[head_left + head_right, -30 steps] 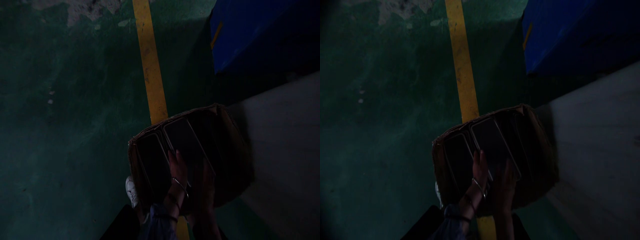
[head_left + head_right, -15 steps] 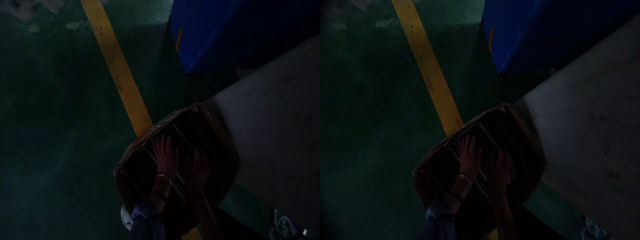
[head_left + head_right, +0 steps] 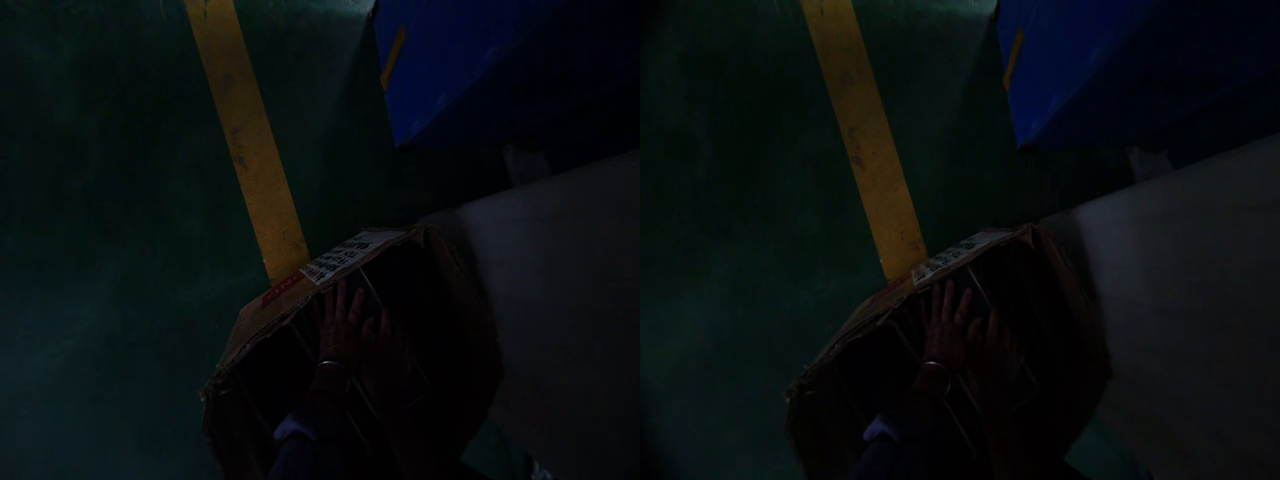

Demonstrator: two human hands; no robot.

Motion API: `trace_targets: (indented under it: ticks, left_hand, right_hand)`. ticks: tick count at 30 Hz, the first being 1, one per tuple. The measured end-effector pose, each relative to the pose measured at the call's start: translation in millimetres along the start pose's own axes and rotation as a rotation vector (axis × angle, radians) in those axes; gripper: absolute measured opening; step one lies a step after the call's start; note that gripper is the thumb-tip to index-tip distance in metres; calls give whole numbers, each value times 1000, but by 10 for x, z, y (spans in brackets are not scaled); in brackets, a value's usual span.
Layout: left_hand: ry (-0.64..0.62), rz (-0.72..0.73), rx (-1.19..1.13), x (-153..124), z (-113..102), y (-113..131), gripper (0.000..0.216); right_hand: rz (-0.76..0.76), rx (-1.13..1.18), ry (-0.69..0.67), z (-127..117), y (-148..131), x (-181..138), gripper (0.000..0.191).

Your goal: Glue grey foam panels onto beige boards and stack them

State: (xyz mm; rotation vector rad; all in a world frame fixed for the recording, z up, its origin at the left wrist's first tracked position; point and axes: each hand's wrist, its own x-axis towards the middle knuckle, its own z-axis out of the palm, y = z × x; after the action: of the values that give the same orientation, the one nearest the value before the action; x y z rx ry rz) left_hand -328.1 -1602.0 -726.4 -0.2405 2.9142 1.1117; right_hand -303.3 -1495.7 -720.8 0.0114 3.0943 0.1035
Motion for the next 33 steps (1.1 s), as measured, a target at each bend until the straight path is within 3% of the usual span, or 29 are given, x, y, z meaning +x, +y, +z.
trace_targets:
  ticks: [7, 14, 17, 20, 22, 25, 29, 31, 33]
  left_hand:
    - [-1, -14, 8, 0, 33, 9, 56]
    - [38, 14, -5, 4, 53, -9, 54]
    - [1, 27, -17, 63, -47, 13, 59]
    - [-28, -9, -10, 14, -303, 105, 61]
    - [-37, -41, -11, -202, -560, 190, 61]
    - [-66, -85, -78, -844, -1037, 272, 58]
    - [-7, -303, -174, -1736, -1593, 227, 61]
    - [11, -351, -172, -1923, -1710, 201, 60]
    - [23, -458, -167, -1933, -1730, 216, 57]
  right_hand:
    - [43, -17, 14, 104, 34, -41, 50]
    - [20, -57, 82, 27, -32, 12, 56]
    - [27, -62, 50, -25, -54, 39, 56]
    - [33, -57, 24, -110, -84, 45, 52]
    - [3, -45, 3, -213, -111, 36, 52]
    - [-8, -10, -1, -427, -121, 43, 51]
    - [185, 91, 53, -679, 28, 238, 42]
    - [269, 108, 57, -740, 142, 402, 41]
    - [303, 116, 45, -765, 197, 521, 40]
